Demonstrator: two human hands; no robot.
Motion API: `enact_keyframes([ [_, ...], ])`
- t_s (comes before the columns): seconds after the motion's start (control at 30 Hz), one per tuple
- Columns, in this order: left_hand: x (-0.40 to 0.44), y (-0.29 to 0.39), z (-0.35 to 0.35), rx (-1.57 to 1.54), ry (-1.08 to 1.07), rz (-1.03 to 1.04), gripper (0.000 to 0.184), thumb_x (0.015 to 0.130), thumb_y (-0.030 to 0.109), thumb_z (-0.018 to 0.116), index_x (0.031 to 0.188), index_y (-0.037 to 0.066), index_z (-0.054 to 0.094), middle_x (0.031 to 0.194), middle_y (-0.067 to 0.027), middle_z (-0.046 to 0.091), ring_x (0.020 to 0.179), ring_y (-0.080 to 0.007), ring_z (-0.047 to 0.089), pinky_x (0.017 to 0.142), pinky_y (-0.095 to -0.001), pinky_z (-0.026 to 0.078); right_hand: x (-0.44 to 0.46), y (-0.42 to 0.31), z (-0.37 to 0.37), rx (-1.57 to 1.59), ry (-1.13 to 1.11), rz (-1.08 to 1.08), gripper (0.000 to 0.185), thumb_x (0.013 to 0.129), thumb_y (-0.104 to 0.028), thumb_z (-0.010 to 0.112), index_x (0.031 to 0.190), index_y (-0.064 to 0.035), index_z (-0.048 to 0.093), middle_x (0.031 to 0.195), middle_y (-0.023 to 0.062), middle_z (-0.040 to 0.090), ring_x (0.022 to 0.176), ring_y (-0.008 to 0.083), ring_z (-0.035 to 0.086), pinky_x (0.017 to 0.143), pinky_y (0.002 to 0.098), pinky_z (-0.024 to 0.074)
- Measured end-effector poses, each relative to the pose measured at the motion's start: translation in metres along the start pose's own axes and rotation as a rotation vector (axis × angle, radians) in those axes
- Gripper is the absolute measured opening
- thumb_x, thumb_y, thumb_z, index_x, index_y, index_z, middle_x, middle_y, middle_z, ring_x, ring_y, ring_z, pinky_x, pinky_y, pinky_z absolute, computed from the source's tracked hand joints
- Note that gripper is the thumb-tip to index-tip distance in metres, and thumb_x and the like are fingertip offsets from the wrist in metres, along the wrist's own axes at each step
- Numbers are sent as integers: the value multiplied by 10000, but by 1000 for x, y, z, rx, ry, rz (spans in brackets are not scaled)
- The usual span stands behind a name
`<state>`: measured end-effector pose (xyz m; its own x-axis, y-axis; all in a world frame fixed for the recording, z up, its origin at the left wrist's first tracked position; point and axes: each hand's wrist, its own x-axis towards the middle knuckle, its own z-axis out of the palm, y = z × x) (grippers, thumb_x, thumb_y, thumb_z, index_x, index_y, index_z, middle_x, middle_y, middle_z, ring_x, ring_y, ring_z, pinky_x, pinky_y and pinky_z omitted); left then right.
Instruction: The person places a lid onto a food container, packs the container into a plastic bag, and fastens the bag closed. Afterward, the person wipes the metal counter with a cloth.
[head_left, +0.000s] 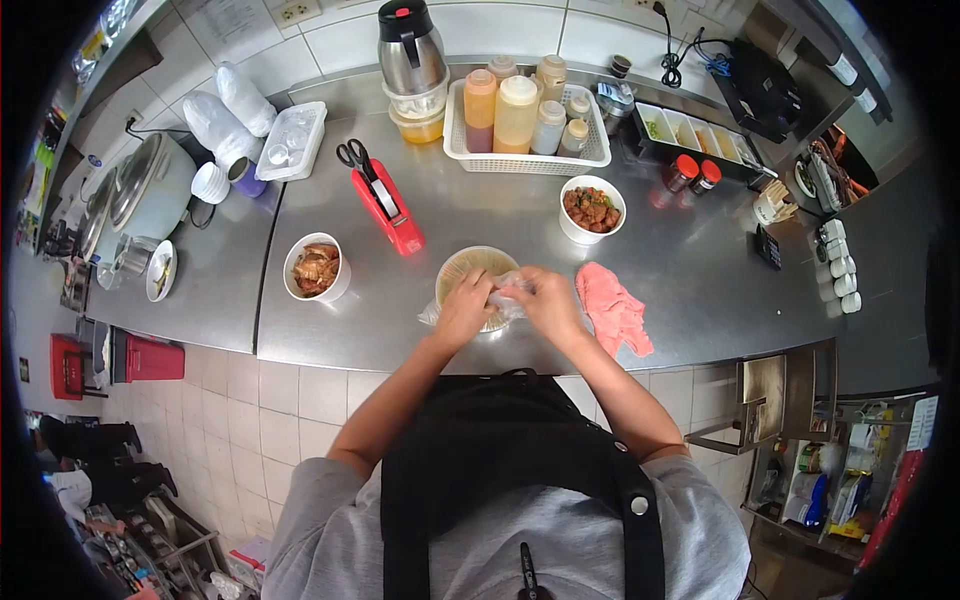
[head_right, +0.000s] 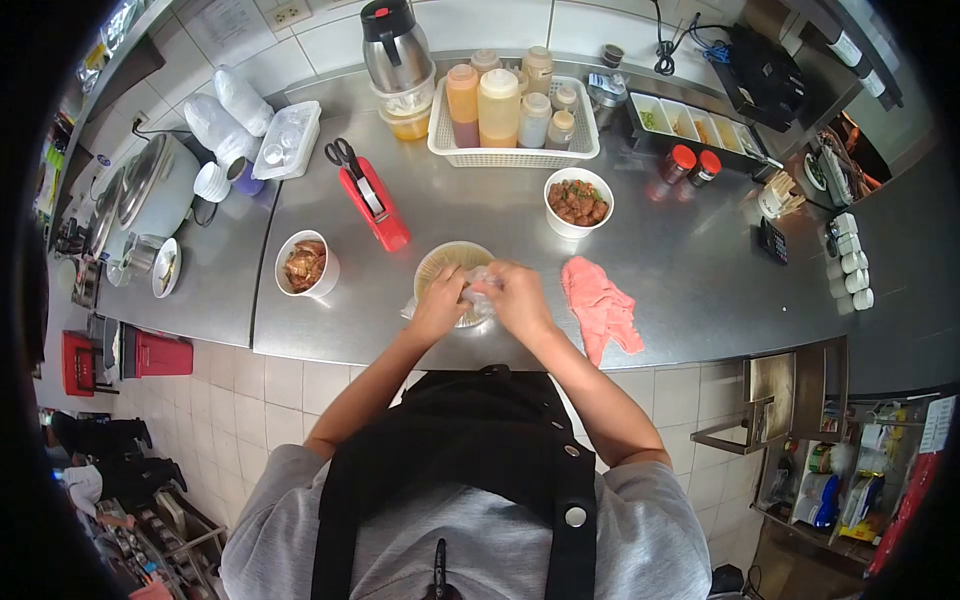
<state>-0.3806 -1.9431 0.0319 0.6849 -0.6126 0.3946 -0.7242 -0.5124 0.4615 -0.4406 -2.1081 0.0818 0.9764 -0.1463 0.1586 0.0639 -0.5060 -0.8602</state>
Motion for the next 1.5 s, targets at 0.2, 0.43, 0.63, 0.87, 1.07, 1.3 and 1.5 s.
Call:
enact_keyframes([
  [0.2,-7,18,3,-339,53,-189,212,784,39,663,984,14,598,921,-138,598,858,-328,592,785,-401,472,10,6,-14,190,123,253,101,804,-53,708,892,-4,721,691,120,688,555,157,597,539,313,463],
  [0.43,-1,13,11,-457,91,-215,111,876,61,625,942,0,690,859,-138,677,848,-277,638,766,-350,489,16,33,-36,-339,676,8,139,891,-104,622,968,-10,688,794,145,653,725,291,623,677,382,489],
  [0.63,-1,4,21,-400,35,-246,111,888,52,604,961,-27,634,888,-140,668,849,-265,640,771,-349,492,-24,-14,1,-615,150,-507,231,833,-168,629,1013,-24,639,954,122,631,923,279,607,847,416,447],
  [0.87,-2,19,-8,-439,-71,-44,168,830,54,647,992,24,617,947,-96,642,864,-262,584,780,-367,477,-22,20,-16,-921,-142,-347,213,864,-245,605,959,-56,622,887,85,620,860,244,599,838,403,440],
  [1.07,-10,11,5,-323,-45,-31,178,818,93,629,992,57,621,918,-92,632,886,-295,594,784,-388,464,-6,20,-19,663,-615,753,274,994,-300,476,982,-63,615,855,54,629,808,165,587,685,299,468],
  [1.3,-17,10,26,-185,157,-30,166,782,77,590,932,67,658,941,-94,655,876,-304,585,780,-398,475,-16,-5,22,1846,-228,415,486,1025,-401,379,1413,-115,433,1283,106,564,1126,241,564,945,340,460],
  [1.5,-11,15,15,-237,89,37,160,803,80,580,936,79,669,892,-62,653,836,-286,563,779,-392,469,-7,-18,-19,-49,-71,-330,388,986,-280,489,1333,-110,503,1335,149,529,1192,234,536,1043,373,392],
])
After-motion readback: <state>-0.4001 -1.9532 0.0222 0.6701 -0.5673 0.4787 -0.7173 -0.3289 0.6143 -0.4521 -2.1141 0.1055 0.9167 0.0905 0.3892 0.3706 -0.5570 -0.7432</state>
